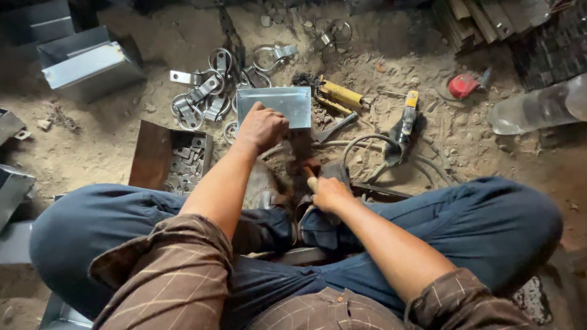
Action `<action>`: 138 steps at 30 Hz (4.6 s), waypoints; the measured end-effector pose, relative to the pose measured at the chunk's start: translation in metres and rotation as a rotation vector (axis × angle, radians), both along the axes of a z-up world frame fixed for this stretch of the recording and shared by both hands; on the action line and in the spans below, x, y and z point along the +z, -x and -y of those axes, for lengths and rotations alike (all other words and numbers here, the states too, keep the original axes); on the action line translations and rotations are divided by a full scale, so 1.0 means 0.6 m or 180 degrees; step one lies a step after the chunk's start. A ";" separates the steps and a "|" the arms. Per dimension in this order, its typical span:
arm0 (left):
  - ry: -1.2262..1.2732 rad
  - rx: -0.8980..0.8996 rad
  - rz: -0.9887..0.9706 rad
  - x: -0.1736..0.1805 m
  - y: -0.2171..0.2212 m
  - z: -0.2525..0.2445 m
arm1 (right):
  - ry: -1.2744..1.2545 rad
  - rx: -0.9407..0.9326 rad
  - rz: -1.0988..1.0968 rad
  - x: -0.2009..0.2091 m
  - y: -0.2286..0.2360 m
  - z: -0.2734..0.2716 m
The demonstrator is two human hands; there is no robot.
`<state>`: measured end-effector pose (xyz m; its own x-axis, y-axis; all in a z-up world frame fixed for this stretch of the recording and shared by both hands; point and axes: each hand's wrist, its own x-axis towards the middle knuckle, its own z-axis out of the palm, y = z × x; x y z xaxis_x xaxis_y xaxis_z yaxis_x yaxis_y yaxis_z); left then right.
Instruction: The person sits on the ground and uses a hammer to shape a rectangular metal box. They then use a handheld welding tool to join the metal box to a gear-like component, creating bright sparks. The person alternates between hammering and welding to assemble the parts.
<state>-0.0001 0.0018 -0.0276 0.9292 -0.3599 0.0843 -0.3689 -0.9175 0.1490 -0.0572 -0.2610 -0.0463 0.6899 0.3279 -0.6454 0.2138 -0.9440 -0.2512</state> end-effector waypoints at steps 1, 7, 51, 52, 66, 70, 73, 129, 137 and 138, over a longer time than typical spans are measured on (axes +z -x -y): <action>0.0051 -0.0016 -0.0031 0.002 -0.002 0.000 | 0.0120 0.0062 -0.0069 0.022 -0.003 -0.003; 0.0104 -0.0039 -0.0237 0.028 -0.012 0.003 | -0.0630 0.0068 0.0432 0.137 -0.096 -0.015; 0.0076 0.0640 -0.0239 0.281 -0.048 0.065 | -0.1184 -0.4375 0.1226 -0.109 -0.402 0.292; 0.0119 0.0735 -0.0494 0.299 -0.040 0.080 | -0.1255 -0.4275 0.1387 -0.078 -0.398 0.284; 0.4025 0.0883 -0.0435 0.265 0.056 0.287 | -0.4914 -0.3632 0.0352 0.231 -0.130 0.076; 0.3564 0.1409 -0.0521 0.270 0.067 0.266 | -0.4838 -0.3255 0.0385 0.224 -0.101 0.036; 0.3703 0.1335 -0.0356 0.278 0.071 0.245 | -0.4573 -0.2868 0.0815 0.210 -0.097 0.021; 0.7650 0.1615 -0.1817 0.252 -0.005 0.223 | -0.6000 -0.1159 0.0430 0.305 -0.088 0.013; 0.7899 0.0840 -0.1938 0.237 -0.002 0.231 | -0.4696 -0.1577 0.1710 0.294 -0.116 0.023; 0.7805 0.0873 -0.1954 0.236 -0.002 0.227 | -0.4556 -0.1802 0.1281 0.293 -0.119 0.023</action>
